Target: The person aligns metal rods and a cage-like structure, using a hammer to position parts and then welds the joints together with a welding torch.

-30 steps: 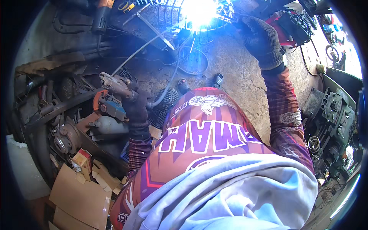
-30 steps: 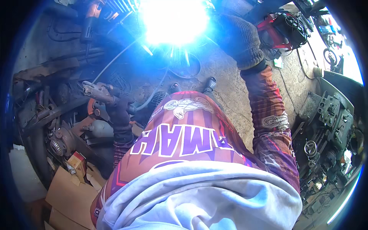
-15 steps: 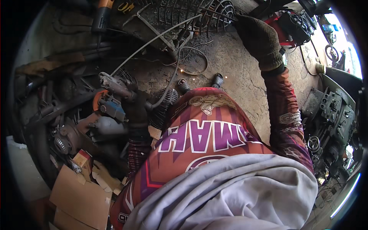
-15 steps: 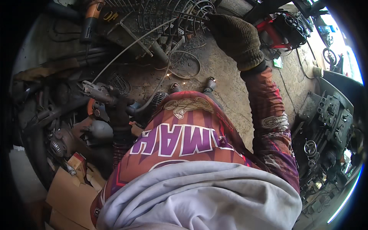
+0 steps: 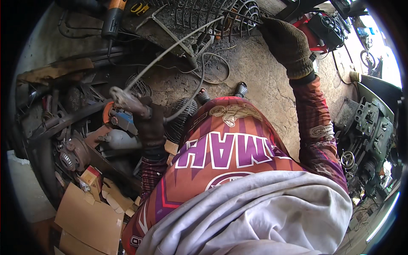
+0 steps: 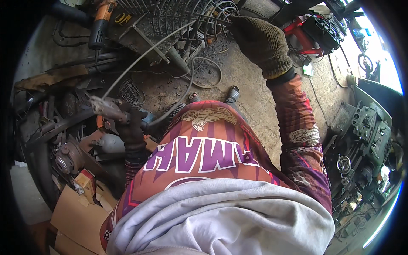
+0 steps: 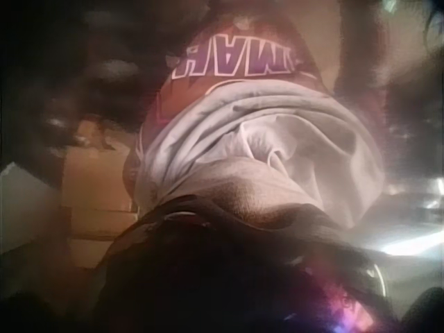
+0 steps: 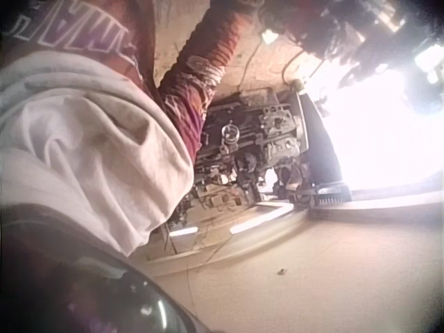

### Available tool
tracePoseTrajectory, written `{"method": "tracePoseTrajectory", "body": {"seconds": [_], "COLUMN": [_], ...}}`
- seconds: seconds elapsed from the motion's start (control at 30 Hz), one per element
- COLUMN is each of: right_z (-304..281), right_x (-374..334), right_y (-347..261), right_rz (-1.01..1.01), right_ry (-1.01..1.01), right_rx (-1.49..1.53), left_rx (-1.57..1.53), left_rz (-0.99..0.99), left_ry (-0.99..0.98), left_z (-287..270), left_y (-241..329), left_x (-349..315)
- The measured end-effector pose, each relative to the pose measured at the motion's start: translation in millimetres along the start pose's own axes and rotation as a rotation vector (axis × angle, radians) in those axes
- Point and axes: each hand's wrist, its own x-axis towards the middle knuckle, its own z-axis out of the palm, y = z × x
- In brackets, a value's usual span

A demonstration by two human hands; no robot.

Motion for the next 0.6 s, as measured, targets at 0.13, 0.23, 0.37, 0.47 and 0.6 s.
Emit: {"method": "tracePoseTrajectory", "body": {"seconds": [0.13, 0.23, 0.37, 0.47, 0.6], "right_z": [1, 0, 2, 0, 0], "right_x": [-1, -1, 0, -1, -2], "right_y": [-1, -1, 3, -2, 1], "right_rz": [0.014, 0.008, -0.009, 0.016, -0.011], "right_ry": [0.004, -0.005, 0.041, -0.003, 0.011], "right_rx": [0.015, -0.014, 0.025, 0.039, 0.008], "left_rx": [0.626, 0.414, -0.155, -0.177, 0.490], "left_rz": [0.813, 0.583, -0.003, -0.032, 0.571], "left_ry": [0.215, 0.126, -0.067, -0.021, 0.176], "left_z": [9, 5, 0, 1, 1], "left_y": [-12, -12, 13, 18, -5], "left_x": [2, 2, 3, 1, 4]}}
